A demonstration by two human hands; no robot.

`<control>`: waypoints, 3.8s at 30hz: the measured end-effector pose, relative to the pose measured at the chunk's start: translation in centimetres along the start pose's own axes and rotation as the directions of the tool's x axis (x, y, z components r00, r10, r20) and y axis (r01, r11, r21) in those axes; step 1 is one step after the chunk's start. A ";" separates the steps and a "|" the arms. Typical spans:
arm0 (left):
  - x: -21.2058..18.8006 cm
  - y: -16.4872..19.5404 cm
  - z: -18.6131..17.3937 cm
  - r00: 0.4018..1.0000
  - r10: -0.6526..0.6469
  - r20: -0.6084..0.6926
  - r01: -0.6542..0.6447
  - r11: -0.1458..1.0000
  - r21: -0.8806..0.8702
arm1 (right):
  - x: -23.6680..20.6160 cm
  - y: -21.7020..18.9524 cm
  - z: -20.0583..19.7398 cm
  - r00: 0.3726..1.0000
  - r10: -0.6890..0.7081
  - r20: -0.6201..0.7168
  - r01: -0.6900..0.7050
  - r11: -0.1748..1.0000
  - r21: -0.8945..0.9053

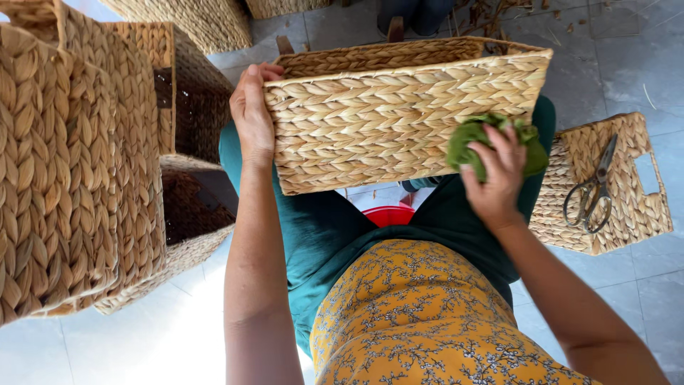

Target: The person sits on a low stool holding a woven water hyacinth storage basket on their lap and wipes its outer surfaces with a green cloth, rotating the basket to reach different sides. They then wipe the inside of the basket and place it with the other finished baskets.

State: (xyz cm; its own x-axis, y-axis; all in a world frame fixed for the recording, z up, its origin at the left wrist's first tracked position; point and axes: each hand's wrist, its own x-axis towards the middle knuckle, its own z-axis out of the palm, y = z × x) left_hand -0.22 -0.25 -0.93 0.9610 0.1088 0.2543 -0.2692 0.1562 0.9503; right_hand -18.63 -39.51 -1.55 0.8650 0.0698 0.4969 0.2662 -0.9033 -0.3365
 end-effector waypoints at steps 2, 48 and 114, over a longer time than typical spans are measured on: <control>0.0 0.0 -0.2 1.000 -0.022 0.006 0.022 1.000 -0.004 | 0.5 -3.2 2.0 1.000 0.023 -0.001 -0.023 0.999 0.032; -0.6 1.8 0.3 0.989 -0.103 -0.106 0.109 0.993 0.052 | 11.1 -11.5 6.3 0.919 -0.389 0.057 0.384 0.920 0.079; -0.9 1.2 0.2 0.985 -0.136 -0.102 0.151 0.975 0.164 | 2.8 -7.2 1.5 0.993 -0.100 0.062 0.089 0.984 0.154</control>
State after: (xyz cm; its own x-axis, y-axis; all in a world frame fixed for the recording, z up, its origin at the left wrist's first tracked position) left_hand -1.42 -0.39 0.05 0.9771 0.1863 0.1031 -0.1064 0.0077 0.9943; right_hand -17.52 -32.17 1.04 0.8587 0.1855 0.4777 0.4045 -0.8177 -0.4096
